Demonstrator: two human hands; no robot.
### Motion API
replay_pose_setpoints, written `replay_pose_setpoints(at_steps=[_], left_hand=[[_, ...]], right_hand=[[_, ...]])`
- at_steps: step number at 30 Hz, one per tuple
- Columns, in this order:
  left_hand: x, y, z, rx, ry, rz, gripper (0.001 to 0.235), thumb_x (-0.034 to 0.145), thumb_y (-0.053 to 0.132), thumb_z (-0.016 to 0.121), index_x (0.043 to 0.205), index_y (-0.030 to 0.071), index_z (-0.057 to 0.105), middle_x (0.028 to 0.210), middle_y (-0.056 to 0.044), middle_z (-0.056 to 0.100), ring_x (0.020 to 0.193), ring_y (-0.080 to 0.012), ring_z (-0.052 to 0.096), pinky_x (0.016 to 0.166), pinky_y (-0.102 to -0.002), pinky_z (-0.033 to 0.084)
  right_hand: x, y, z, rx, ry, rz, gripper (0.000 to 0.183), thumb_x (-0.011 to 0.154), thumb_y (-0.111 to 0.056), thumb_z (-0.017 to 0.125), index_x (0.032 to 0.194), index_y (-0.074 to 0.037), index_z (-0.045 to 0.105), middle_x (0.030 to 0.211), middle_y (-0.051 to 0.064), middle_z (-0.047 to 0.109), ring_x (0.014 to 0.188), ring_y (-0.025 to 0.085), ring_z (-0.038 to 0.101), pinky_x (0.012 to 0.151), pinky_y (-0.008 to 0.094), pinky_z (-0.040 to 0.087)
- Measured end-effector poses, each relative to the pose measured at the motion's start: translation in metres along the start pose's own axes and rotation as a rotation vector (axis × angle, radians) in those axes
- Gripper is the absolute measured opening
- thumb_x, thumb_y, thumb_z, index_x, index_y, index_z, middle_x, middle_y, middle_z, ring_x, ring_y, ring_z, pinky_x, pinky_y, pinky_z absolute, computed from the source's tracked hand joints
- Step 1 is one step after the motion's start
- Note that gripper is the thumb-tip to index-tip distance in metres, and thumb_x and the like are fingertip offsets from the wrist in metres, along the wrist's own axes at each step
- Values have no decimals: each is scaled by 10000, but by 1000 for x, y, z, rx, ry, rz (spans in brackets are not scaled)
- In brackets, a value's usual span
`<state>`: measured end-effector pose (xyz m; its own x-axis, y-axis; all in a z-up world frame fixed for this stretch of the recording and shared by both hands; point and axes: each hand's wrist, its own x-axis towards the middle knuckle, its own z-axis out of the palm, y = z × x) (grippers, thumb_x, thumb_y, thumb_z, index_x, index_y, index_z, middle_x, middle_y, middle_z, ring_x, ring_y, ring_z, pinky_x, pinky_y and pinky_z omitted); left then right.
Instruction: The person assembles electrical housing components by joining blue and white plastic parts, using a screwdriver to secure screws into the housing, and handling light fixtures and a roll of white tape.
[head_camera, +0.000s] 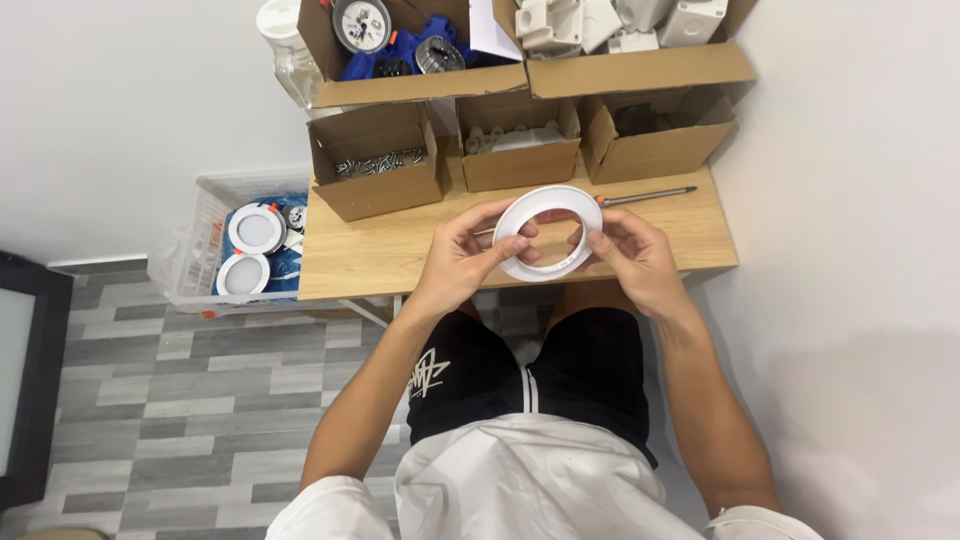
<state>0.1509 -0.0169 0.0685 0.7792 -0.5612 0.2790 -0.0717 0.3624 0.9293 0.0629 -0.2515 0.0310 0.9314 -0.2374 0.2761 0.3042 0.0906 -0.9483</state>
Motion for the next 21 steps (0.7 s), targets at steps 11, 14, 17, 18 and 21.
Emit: replay_pose_setpoints(at_steps=[11, 14, 17, 18, 21], left_hand=[[1, 6, -9, 143, -22, 226, 263, 871, -40, 909, 1089, 102, 871, 1258, -169, 787, 1237, -284, 747, 1115, -447, 578], [-1, -1, -6, 12, 39, 85, 363, 928, -28, 875, 1273, 54, 797, 1232, -132, 803, 1054, -209, 782, 904, -371, 705], [-4, 12, -1, -71, 36, -23, 488, 972, 3, 840, 1431, 20, 677, 1220, -191, 782, 981, -264, 821, 812, -383, 741], [-4, 7, -4, -73, 41, -24, 488, 972, 3, 840, 1431, 20, 677, 1220, -191, 782, 981, -264, 821, 812, -383, 741], [2, -4, -12, 3, 56, 32, 482, 917, -7, 892, 1373, 58, 747, 1272, -133, 799, 1091, -238, 794, 897, -390, 718]], right_hand=[[14, -30, 0, -165, -69, -196, 271, 964, 9, 824, 1229, 39, 778, 1257, 227, 704, 1138, 261, 728, 976, 397, 625], [14, -21, -11, -130, -56, -100, 359, 962, 13, 818, 1310, 41, 734, 1137, 116, 710, 982, 159, 723, 831, 320, 665], [17, -23, -4, -119, -46, -71, 238, 1051, -10, 747, 1276, 60, 716, 1024, 134, 720, 803, 151, 725, 677, 289, 658], [17, -23, -2, -119, -50, -68, 238, 1051, -10, 747, 1276, 60, 716, 1024, 134, 720, 803, 151, 725, 677, 289, 658], [21, -25, -1, -111, -49, -96, 211, 1028, 41, 750, 1237, 56, 729, 1010, 124, 697, 762, 173, 711, 622, 302, 640]])
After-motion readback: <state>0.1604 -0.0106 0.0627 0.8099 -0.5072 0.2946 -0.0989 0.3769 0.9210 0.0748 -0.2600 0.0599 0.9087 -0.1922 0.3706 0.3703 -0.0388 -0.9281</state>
